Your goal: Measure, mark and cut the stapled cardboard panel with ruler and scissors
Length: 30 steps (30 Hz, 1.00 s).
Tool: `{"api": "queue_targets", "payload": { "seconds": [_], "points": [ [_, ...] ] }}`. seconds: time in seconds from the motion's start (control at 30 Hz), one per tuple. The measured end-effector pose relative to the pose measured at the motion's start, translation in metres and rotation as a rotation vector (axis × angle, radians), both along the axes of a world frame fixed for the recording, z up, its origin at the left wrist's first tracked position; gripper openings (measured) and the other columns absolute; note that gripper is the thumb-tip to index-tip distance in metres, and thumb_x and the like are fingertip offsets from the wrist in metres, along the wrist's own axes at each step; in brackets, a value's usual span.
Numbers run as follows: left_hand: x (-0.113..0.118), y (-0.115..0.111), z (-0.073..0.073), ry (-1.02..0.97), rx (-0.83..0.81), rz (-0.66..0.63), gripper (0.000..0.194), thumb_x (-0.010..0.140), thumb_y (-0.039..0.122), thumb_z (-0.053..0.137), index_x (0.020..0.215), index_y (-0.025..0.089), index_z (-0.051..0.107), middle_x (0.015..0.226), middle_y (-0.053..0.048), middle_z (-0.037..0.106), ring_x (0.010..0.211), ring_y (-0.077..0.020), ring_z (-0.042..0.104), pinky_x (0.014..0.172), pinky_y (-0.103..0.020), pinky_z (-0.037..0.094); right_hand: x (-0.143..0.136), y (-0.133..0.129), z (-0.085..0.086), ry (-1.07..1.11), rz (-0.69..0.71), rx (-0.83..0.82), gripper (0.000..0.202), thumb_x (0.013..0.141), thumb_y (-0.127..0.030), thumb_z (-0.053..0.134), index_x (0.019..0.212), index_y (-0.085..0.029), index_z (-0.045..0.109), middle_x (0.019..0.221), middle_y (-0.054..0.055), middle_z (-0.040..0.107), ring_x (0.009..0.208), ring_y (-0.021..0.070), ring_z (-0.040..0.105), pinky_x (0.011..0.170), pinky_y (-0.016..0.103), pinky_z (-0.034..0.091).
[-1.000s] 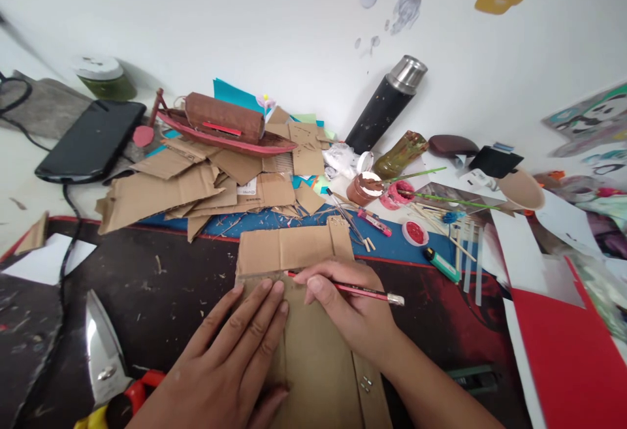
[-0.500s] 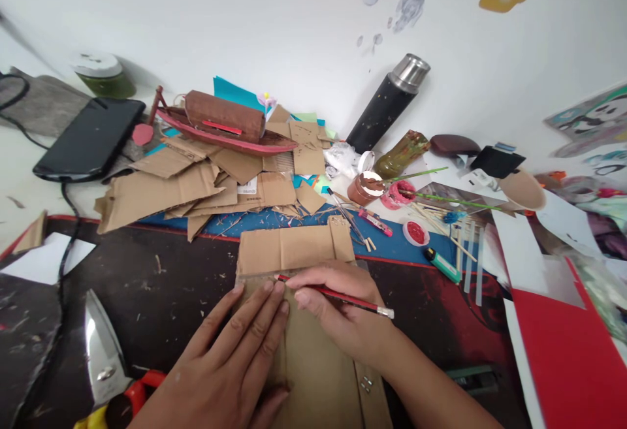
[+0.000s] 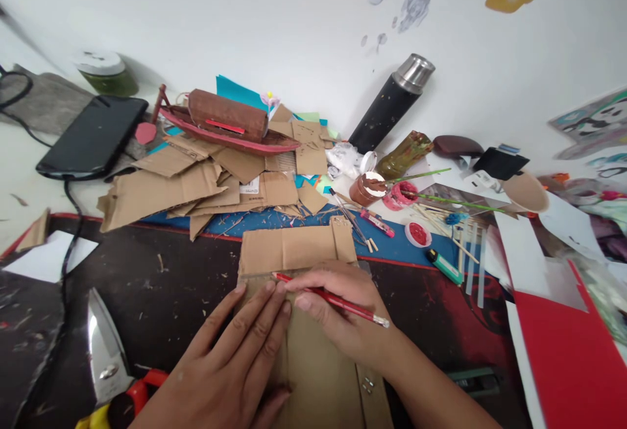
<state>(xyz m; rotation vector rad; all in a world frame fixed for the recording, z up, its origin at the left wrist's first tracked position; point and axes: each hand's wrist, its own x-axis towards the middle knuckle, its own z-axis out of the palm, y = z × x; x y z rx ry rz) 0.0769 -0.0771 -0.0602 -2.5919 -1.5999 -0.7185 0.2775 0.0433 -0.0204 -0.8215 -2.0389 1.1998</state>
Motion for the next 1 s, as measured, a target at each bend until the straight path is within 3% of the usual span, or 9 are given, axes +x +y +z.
{"api": "queue_targets", "payload": {
  "seconds": [0.43,0.83,1.0],
  "points": [
    [0.0005,-0.0005,-0.0039,-0.02,0.018,0.002,0.066,0.11,0.055,0.058,0.163,0.015,0.06,0.158,-0.012,0.073,0.149,-0.0312,0.061,0.14,-0.046,0.018,0.0009,0.0016,-0.0013,0.023,-0.005,0.024,0.015,0.11,-0.024,0.072,0.111,-0.021,0.087,0.104,0.005,0.09,0.095,0.0172,0.085,0.089,0.026,0.062],
    [0.0003,0.0001,-0.0043,-0.015,0.026,0.003,0.065,0.11,0.054,0.056,0.163,0.016,0.06,0.157,-0.011,0.073,0.151,-0.0305,0.059,0.14,-0.046,0.017,0.0001,0.0027,-0.0018,-0.022,0.04,0.035,0.018,0.111,-0.03,0.072,0.11,-0.019,0.087,0.099,0.006,0.09,0.089,0.0183,0.084,0.088,0.028,0.061],
    [0.0003,0.0017,-0.0034,-0.004,0.028,-0.004,0.059,0.108,0.05,0.058,0.155,0.015,0.067,0.156,-0.011,0.075,0.15,-0.0308,0.06,0.14,-0.047,0.018,0.0016,0.002,-0.0023,0.025,-0.034,-0.021,0.017,0.11,-0.023,0.07,0.11,-0.023,0.087,0.095,0.003,0.089,0.089,0.0167,0.084,0.086,0.026,0.062]
  ]
}}
